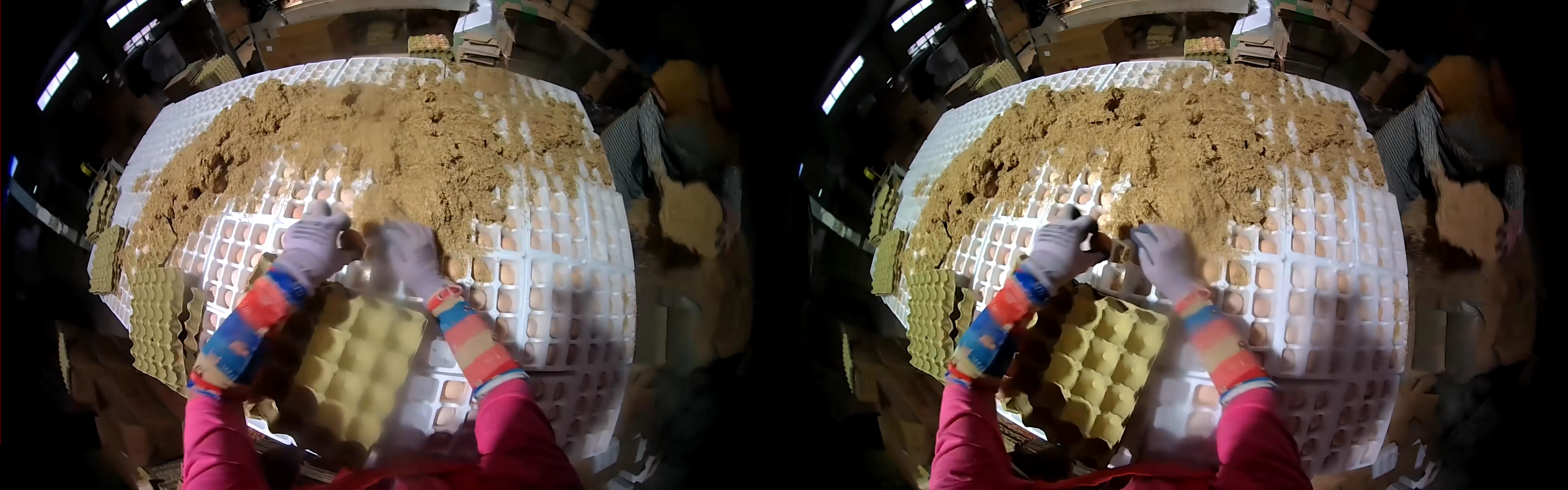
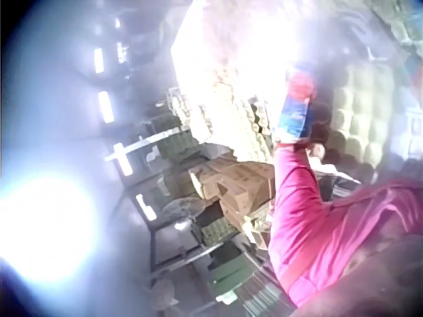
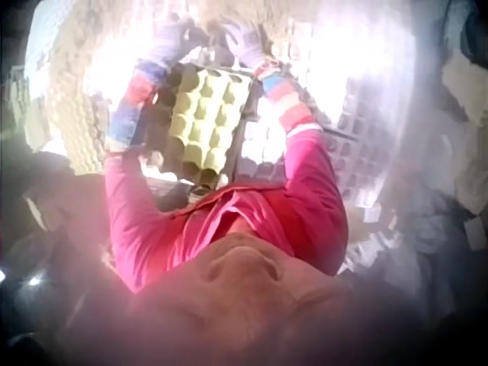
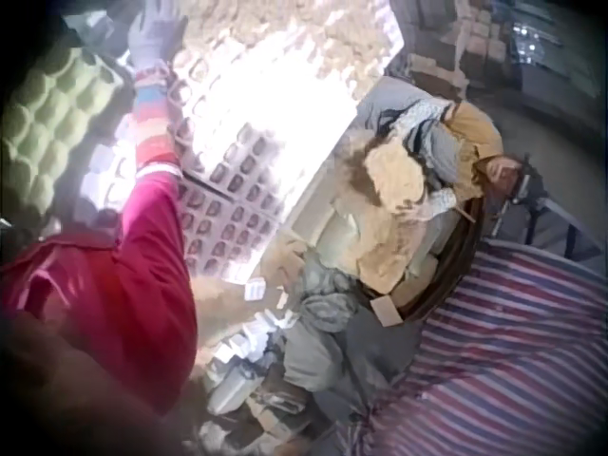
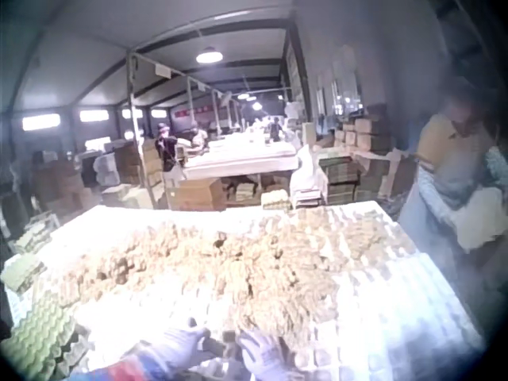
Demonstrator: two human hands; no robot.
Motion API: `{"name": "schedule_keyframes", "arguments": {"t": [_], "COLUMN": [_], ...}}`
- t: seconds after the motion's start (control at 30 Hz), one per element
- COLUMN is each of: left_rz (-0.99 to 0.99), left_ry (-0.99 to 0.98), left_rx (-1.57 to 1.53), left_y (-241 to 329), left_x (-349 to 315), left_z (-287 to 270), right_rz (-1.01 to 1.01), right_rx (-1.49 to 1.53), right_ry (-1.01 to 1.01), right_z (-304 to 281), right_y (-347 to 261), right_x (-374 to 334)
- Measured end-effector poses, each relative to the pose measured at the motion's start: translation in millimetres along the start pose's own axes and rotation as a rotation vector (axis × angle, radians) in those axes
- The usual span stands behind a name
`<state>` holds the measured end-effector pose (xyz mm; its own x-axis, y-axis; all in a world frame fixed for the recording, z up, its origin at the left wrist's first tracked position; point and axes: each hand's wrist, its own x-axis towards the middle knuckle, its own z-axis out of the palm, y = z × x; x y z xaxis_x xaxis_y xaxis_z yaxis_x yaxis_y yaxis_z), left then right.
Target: The person sorts eggs by hand from a large group on a table into individual egg cartons, and subsequently covers a filled carton with loose brown material.
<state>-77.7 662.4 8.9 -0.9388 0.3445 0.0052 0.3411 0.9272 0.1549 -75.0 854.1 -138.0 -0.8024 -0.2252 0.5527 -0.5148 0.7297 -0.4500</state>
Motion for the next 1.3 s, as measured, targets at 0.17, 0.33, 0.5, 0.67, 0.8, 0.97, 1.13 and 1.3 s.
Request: {"name": "schedule_keyframes", "arguments": {"t": [0.17, 0.33, 0.5, 0.67, 0.8, 0.97, 1.13, 1.3], "left_rz": [-0.022, 0.222, 0.193, 0.372, 0.255, 0.243, 0.531, 0.06], "left_ry": [-0.301, -0.453, -0.381, -0.629, -0.643, -0.557, -0.421, -0.447], "left_rx": [0.194, 0.064, -0.21, -0.238, -0.185, 0.053, 0.034, 0.375], "left_y": [-3, 21, -8, -4, -3, -13, -26, -21], "left_x": [33, 24, 42, 37, 35, 25, 54, 98], "left_z": [50, 68, 92, 84, 79, 36, 90, 68], "right_rz": [0.303, 0.214, 0.345, 0.174, -0.253, -0.297, 0.009, -0.181], "right_rx": [0.272, 0.148, 0.367, -0.069, -0.312, -0.867, -0.873, -0.373], "right_ry": [0.39, 0.238, 0.266, -0.015, -0.315, -0.557, -0.523, -0.4], "right_z": [-45, -86, -70, -55, -17, -53, -72, -22], "right_y": [14, -2, -7, -6, 28, 100, 93, 54], "right_x": [-30, -52, -65, -30, 35, 79, 77, 26]}}
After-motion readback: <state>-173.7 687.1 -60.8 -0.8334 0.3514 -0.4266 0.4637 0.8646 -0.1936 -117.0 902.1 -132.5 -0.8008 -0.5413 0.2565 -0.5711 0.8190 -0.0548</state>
